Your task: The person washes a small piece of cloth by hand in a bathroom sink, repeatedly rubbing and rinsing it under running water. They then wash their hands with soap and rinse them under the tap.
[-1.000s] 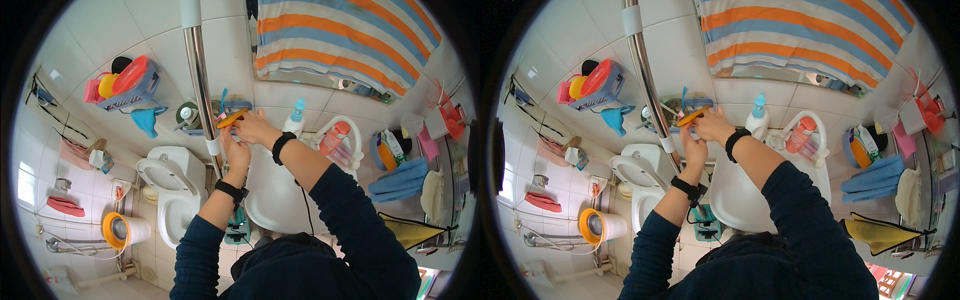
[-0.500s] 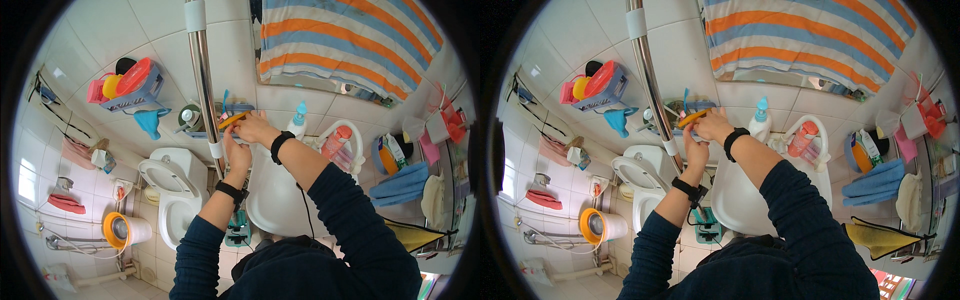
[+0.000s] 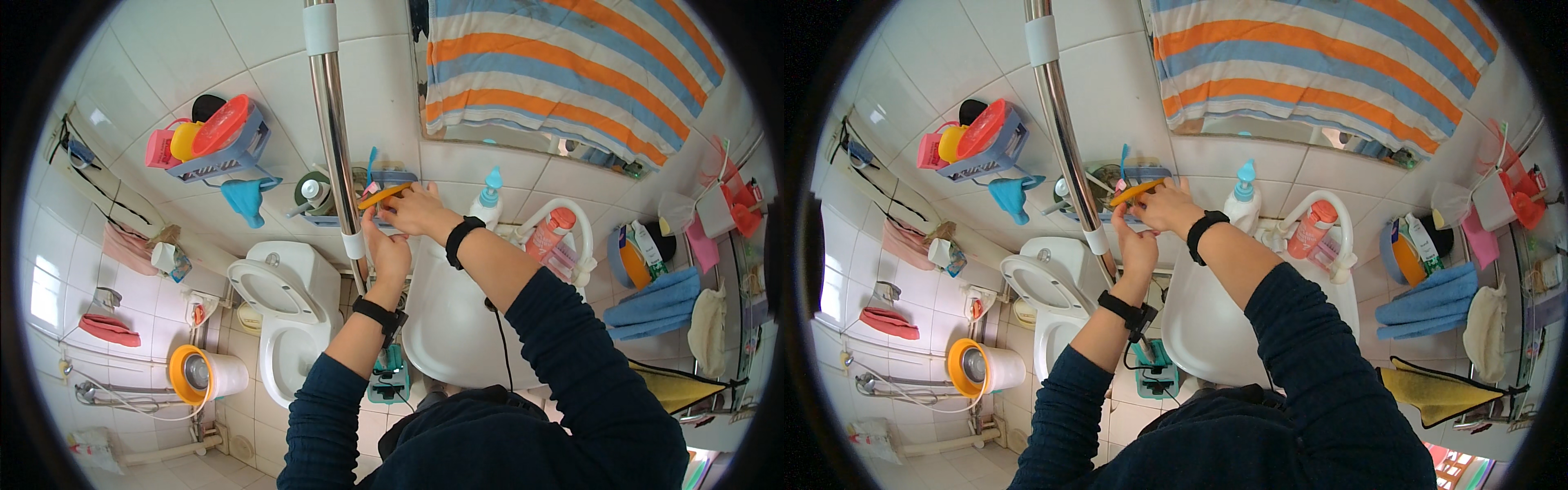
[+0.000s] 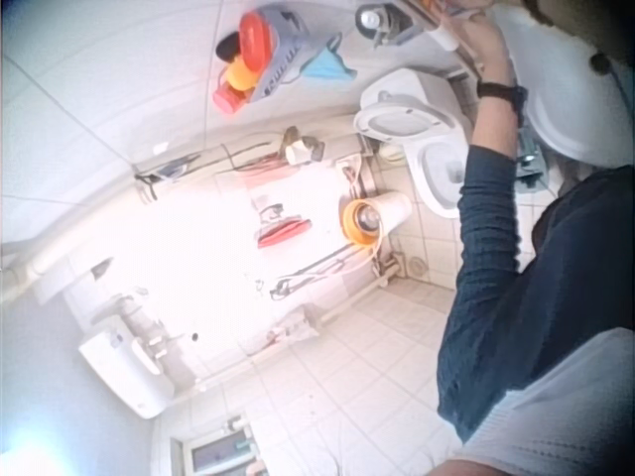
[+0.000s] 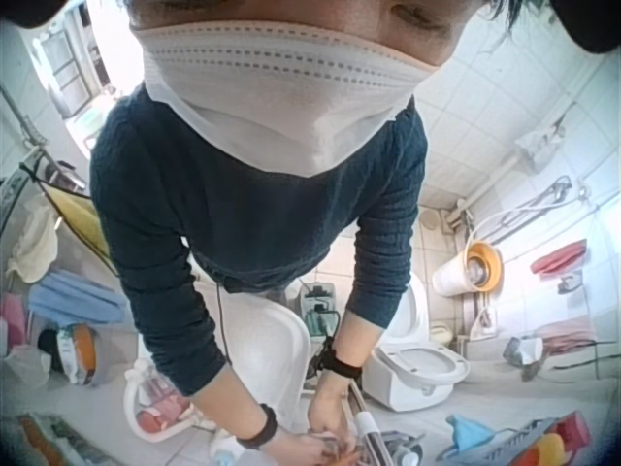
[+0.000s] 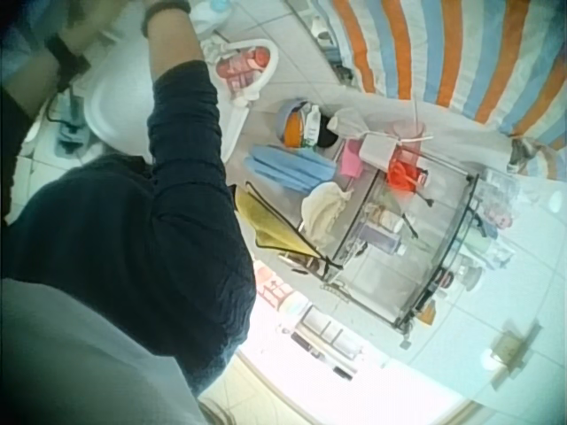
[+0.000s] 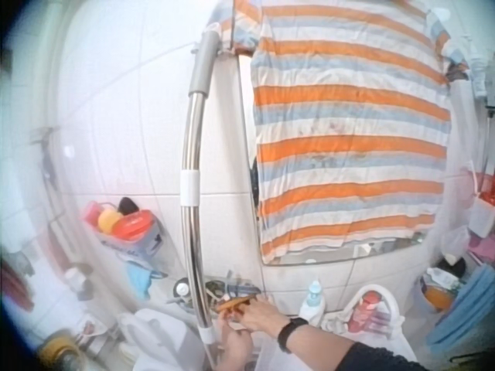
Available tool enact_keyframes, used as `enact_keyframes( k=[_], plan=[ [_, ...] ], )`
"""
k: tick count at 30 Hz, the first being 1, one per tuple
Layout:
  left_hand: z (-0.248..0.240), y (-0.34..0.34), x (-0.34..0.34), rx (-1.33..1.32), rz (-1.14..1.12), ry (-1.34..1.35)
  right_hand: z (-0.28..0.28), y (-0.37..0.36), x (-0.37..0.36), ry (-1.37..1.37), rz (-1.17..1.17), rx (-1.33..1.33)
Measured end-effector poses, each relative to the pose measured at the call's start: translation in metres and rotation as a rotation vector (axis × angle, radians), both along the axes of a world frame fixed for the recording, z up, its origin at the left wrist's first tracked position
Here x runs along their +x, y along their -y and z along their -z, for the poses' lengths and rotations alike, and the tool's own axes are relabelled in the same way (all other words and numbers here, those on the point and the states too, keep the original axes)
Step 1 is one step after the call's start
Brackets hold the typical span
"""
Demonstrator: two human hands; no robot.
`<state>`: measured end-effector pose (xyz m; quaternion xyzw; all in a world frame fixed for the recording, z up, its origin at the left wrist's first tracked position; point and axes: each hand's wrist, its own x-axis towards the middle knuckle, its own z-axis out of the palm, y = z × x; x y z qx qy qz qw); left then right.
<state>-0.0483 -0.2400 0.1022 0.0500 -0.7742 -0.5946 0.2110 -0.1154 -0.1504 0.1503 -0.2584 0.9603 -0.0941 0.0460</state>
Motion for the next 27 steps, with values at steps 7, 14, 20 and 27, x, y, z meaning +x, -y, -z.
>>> enact_keyframes(
  k=[7, 14, 20, 27],
  plan=[
    [0.001, 0.003, -0.003, 0.037, 0.033, 0.008, 0.005, 0.004, -0.004, 0.019, 0.071, -0.083],
    [-0.001, 0.001, -0.001, 0.058, 0.030, 0.043, 0.003, 0.006, -0.010, 0.188, 0.095, -0.176],
    [0.005, -0.001, 0.001, 0.028, -0.077, -0.009, 0.001, -0.010, -0.006, -0.003, 0.067, -0.425],
    [0.005, -0.016, 0.014, 0.508, 0.091, 0.263, 0.020, -0.035, 0.014, 0.155, 0.228, -1.097]
  ],
)
